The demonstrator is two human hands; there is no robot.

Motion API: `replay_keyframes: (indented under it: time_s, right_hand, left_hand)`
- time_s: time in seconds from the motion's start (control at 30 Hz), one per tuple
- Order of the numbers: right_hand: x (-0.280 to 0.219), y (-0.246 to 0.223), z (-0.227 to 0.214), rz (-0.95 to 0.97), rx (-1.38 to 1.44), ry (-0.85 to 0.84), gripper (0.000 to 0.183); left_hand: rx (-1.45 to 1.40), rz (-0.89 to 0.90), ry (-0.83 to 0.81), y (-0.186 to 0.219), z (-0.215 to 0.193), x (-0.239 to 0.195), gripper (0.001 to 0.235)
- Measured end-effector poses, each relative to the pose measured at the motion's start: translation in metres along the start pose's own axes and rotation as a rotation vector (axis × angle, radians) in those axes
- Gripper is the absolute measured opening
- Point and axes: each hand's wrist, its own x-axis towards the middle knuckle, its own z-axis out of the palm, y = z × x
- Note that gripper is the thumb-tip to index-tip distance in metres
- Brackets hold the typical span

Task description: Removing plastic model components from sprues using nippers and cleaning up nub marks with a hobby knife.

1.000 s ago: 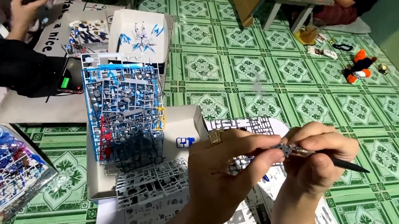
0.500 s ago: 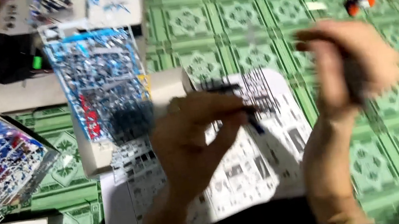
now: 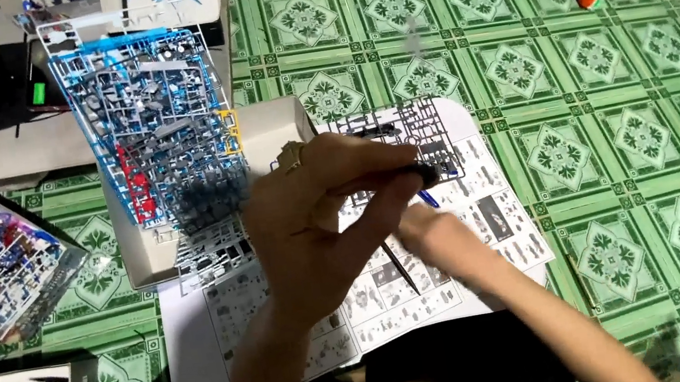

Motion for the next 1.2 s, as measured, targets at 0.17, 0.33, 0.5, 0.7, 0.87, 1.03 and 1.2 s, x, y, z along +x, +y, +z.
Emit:
replay_keyframes:
  time_s: [0.17,0.33,0.5,0.7,0.87,1.03,1.2]
  right_hand:
    - [-0.009,0.063,-0.008,0.48,0.025,0.16,0.075]
    - [0.0,0.076,0.001,0.586,-0.005,0.028,0.132]
    - [-0.005,0.075,0.005,0.622,0.203,0.147,0.112]
    - [-0.004,0.067,-0.023,0.648,0.067,0.022,0.116]
    - [-0.016,0.076,-0.024,0.618,-0.019,-0.077,0.115]
    - [-0.027,0.075,-0.037,0.664,-0.111,-0.16,0.114]
    - [-0.032,0.05,-0.074,0.678,-0.207,-0.412,0.094]
  left_hand:
    - [-0.081,-0.044,0.013,-0.004,0.0,0.001,0.024]
    - [0.001,-0.068,-0.133,-0.027,0.013,0.012,0.024]
    - [-0.025,-0.323,-0.177,-0.133,0.055,0.01,0.018]
    - [0.455,-0.24,-0.135,-0.216,0.077,-0.031,0.011]
    - [0.602,-0.247,-0.247,-0.22,0.084,-0.045,0.012]
    - [0.501,-0.215,-0.27,-0.195,0.072,-0.066,0.014]
    - [0.402,-0.219,-0.282,-0.201,0.046,-0.11,0.017]
